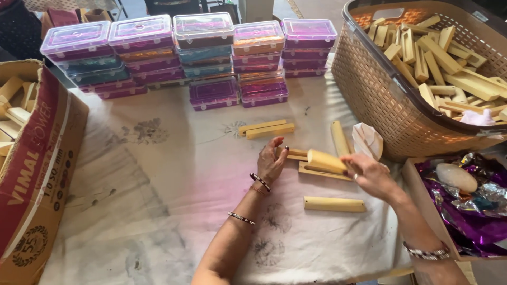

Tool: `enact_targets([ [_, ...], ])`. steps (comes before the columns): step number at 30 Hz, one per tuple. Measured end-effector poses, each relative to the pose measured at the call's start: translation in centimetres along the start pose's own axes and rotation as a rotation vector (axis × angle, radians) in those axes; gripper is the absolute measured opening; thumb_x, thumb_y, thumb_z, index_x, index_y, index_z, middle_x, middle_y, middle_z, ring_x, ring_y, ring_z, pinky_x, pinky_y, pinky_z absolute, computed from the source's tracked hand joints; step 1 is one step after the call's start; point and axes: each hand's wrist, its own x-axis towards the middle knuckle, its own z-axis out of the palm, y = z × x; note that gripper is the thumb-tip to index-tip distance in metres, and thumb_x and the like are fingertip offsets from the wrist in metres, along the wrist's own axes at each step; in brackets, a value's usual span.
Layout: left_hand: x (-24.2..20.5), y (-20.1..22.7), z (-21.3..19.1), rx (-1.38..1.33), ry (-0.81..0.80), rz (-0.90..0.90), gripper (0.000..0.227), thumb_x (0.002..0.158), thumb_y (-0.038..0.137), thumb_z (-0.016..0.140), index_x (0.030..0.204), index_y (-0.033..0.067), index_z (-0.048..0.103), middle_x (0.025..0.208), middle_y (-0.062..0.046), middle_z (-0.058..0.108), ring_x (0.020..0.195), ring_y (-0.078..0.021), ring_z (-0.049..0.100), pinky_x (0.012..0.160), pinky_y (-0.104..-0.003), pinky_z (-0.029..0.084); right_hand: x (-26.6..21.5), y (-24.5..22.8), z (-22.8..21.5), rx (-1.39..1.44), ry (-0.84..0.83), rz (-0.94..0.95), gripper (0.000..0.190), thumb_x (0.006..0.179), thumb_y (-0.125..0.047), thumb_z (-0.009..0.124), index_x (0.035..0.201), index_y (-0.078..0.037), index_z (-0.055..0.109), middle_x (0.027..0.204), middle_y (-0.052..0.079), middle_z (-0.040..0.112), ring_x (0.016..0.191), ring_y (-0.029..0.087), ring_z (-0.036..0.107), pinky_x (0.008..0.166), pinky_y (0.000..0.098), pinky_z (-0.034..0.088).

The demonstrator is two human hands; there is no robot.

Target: Cleaning and organizing small wooden slats on a table and stacking them neatly next to plastic containers.

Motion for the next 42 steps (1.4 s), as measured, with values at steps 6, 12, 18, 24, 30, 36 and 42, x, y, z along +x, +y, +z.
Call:
enact_targets([
  [6,-0.8,2.7,-1.3,0.187,0.006,0.253,0.035,0.086,0.023,0.072,0.119,0.0101,0.067,0.114,-0.013,0.074,0.118,-0.0302,0.065,0.106,-0.044,0.046,-5.4,0.8,-0.9,-0.007,-0.27,0.169,0.042,0.088,-0.021,0.072,0.129,-0.019,0.065,0.117,0.002,0.072,0.102,0.017,0.072,0.091,0.0339,0.059],
  [12,-2.9,4.6,-0.1,0.315,-0.173,0.677,0.039,0.09,0.026,0.073,0.125,0.0095,0.066,0.13,-0.014,0.068,0.133,-0.0321,0.056,0.118,-0.048,0.035,-5.7,-0.3,-1.8,-0.046,0.021,0.349,0.041,0.093,-0.017,0.066,0.134,-0.018,0.065,0.119,0.003,0.07,0.1,0.02,0.07,0.087,0.0373,0.059],
  [18,-3.6,6.2,-0.3,0.384,-0.2,0.835,0.049,0.088,0.031,0.075,0.131,0.011,0.067,0.134,-0.014,0.064,0.128,-0.031,0.059,0.11,-0.045,0.042,-4.3,-1.4,2.0,-0.096,0.054,0.127,0.037,0.092,-0.021,0.069,0.129,-0.017,0.067,0.12,0.003,0.07,0.098,0.019,0.07,0.084,0.0331,0.061],
  [24,-2.4,2.8,-0.3,0.363,-0.203,0.513,0.031,0.092,0.035,0.073,0.112,0.0108,0.071,0.111,-0.008,0.074,0.108,-0.0268,0.068,0.094,-0.041,0.051,-0.9,1.8,3.9,0.043,0.046,-0.003,0.049,0.092,-0.001,0.05,0.137,-0.017,0.064,0.126,0.004,0.07,0.105,0.019,0.072,0.089,0.0284,0.062],
  [30,-1.6,1.3,-0.1,0.236,0.054,0.193,0.031,0.095,0.038,0.071,0.109,0.0103,0.074,0.091,-0.009,0.075,0.08,-0.0272,0.072,0.07,-0.039,0.056,-0.1,5.8,2.3,-0.5,0.165,0.19,0.041,0.091,-0.033,0.066,0.128,-0.014,0.067,0.127,0.012,0.068,0.107,0.037,0.067,0.089,0.0513,0.055],
  [36,-0.7,1.2,-0.7,0.032,0.105,-0.175,0.029,0.095,0.041,0.069,0.108,0.0155,0.076,0.074,-0.006,0.074,0.063,-0.0192,0.069,0.058,-0.036,0.052,-0.8,3.6,1.3,-0.61,0.165,0.343,0.034,0.093,-0.037,0.068,0.118,-0.014,0.072,0.119,0.012,0.071,0.101,0.036,0.071,0.084,0.0509,0.057],
  [42,-0.5,-0.1,-0.2,0.003,0.172,-0.129,0.029,0.095,0.04,0.07,0.104,0.0136,0.075,0.078,-0.005,0.075,0.067,-0.018,0.07,0.06,-0.035,0.053,-1.3,-1.4,2.8,-0.38,0.126,0.288,0.021,0.104,-0.032,0.064,0.12,-0.021,0.071,0.114,0.0,0.075,0.081,0.021,0.075,0.068,0.0361,0.062],
])
